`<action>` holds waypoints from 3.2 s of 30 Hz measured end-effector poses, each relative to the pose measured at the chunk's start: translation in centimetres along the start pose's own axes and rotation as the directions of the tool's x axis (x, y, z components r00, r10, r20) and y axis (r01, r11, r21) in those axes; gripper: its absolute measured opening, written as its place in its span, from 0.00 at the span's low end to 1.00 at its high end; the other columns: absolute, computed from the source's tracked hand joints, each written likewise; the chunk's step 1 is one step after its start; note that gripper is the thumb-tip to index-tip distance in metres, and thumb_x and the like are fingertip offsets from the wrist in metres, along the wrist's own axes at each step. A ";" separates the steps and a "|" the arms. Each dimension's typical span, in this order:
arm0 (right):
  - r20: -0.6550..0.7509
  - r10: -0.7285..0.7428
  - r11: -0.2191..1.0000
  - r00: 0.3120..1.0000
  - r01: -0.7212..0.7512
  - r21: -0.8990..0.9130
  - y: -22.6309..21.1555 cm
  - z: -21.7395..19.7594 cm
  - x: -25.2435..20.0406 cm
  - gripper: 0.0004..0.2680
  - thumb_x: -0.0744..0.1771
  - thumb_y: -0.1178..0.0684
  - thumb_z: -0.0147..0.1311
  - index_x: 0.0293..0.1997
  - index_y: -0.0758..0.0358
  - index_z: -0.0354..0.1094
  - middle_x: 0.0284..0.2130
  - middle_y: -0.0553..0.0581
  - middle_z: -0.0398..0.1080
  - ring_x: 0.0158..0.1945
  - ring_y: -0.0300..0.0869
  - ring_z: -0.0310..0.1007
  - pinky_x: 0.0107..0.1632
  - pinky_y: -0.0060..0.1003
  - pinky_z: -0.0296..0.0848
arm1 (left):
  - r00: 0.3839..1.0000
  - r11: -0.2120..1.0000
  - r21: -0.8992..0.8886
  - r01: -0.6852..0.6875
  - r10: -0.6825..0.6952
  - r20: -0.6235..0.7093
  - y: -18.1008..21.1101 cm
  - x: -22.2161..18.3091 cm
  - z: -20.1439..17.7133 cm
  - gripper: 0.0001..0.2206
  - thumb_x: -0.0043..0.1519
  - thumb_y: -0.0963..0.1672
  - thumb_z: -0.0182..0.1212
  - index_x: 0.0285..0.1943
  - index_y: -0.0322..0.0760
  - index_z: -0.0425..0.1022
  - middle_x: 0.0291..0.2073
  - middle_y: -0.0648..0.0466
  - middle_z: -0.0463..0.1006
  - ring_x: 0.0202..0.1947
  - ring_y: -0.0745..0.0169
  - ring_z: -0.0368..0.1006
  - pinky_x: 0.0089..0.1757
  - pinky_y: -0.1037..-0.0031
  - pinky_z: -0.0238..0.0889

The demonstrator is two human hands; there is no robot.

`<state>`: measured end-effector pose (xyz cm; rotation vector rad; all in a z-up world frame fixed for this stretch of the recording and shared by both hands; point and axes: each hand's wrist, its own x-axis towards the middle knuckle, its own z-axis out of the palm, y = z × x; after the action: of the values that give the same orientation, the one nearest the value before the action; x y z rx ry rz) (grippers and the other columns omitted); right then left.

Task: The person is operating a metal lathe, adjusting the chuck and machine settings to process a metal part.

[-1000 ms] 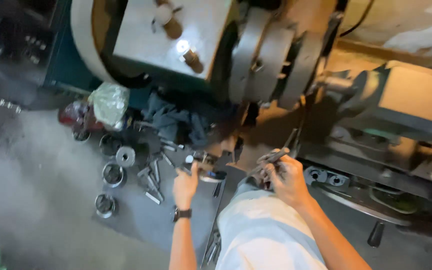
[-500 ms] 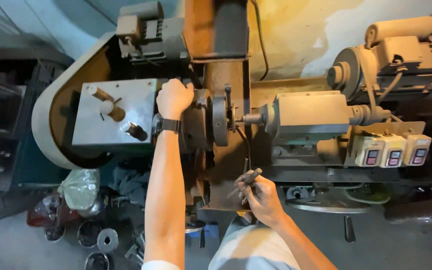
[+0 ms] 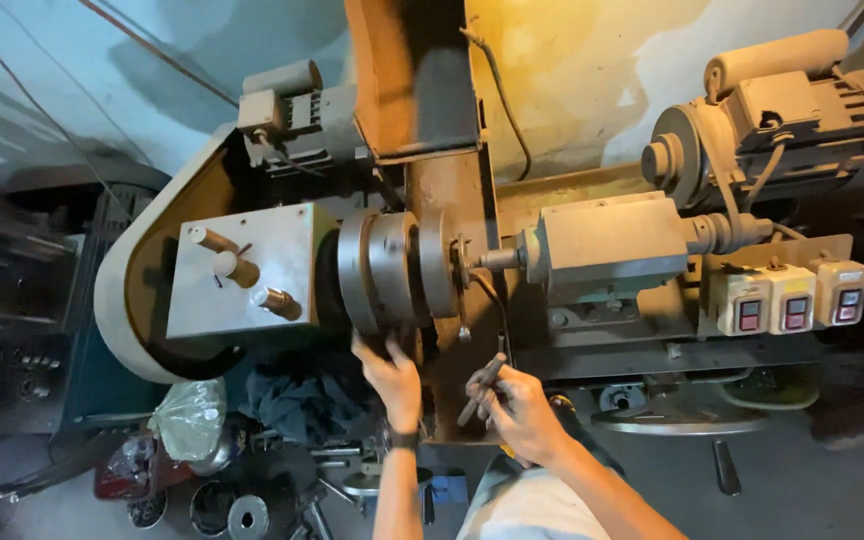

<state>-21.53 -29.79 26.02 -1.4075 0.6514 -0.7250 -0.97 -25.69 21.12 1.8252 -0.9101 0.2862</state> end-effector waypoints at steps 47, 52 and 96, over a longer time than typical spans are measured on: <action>-0.017 0.197 0.975 0.980 -0.194 0.111 1.3 -4.1 0.7 0.06 0.66 0.60 0.55 0.43 0.72 0.76 0.31 0.60 0.79 0.30 0.41 0.79 0.35 0.34 0.83 | 0.738 0.863 0.504 0.000 -0.340 0.582 3.2 22.2 5.7 0.18 0.64 0.50 0.57 0.48 0.26 0.73 0.38 0.32 0.80 0.38 0.24 0.75 0.41 0.48 0.70; -0.129 -0.006 0.976 0.992 0.033 0.214 -7.0 -8.6 4.6 0.08 0.69 0.54 0.51 0.43 0.68 0.74 0.36 0.64 0.80 0.31 0.46 0.83 0.35 0.40 0.85 | 0.642 0.808 0.581 0.093 -0.495 0.585 1.4 23.3 7.0 0.22 0.64 0.52 0.55 0.41 0.25 0.78 0.37 0.32 0.81 0.39 0.25 0.77 0.39 0.47 0.72; 0.006 -0.040 0.999 0.999 0.040 -0.028 0.1 -0.5 1.5 0.04 0.68 0.59 0.56 0.37 0.69 0.75 0.17 0.61 0.79 0.20 0.46 0.83 0.30 0.33 0.80 | 0.996 0.995 -0.046 0.090 -0.091 -0.007 -2.3 -1.3 0.9 0.24 0.68 0.36 0.53 0.75 0.30 0.57 0.58 0.30 0.72 0.51 0.24 0.71 0.43 0.52 0.75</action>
<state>-20.92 -31.26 25.94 -1.4514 0.6333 -0.7458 -0.43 -25.45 18.43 1.8157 -0.8186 0.2153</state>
